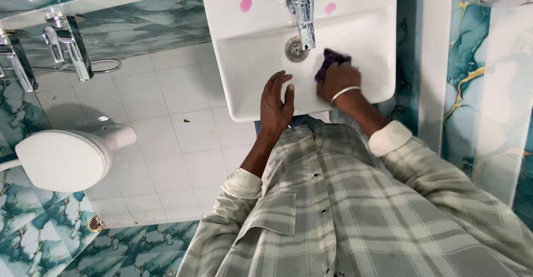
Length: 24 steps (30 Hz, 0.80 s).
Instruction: The person picks up a purple cloth and wipes the faucet of a sink in a bathroom.
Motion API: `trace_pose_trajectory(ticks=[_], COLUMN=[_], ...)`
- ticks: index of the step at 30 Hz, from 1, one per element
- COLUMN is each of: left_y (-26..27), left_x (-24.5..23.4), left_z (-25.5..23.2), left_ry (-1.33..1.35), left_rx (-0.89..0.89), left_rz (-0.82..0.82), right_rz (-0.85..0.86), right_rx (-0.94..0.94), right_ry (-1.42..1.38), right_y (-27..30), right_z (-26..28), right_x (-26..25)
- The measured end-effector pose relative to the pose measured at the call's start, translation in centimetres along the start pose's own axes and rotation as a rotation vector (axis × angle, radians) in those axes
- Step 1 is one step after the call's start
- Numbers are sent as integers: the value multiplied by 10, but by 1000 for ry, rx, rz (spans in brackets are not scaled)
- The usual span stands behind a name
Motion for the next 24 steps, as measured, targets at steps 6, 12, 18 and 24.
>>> trace_pose_trajectory(ticks=[6,12,18,24], left_y=[12,24,44,34], left_x=[-12,-30,-34,-41], left_z=[1,3,21,12], left_ry=[-20,12,-98,-287], left_rx=[-32,-102,-229,-95], left_rz=[-132,-82,-157,-300], right_rz=[-259,-326,235,-403], right_rx=[-356,-110,-235,-730], right_ry=[-259,22,-49,-189], right_y=[-64,-40,-16,-76], right_z=[62,7,30,122], right_x=[21,5,14,25])
Point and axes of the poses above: each hand's wrist, its own y-axis away from the middle knuckle, its own x-axis out of the palm, z = x × y, the point moved 3 cm from there along -y, towards the middle knuckle, and after that the axes turned 5 degrees about -x, right-handed, at the moved point
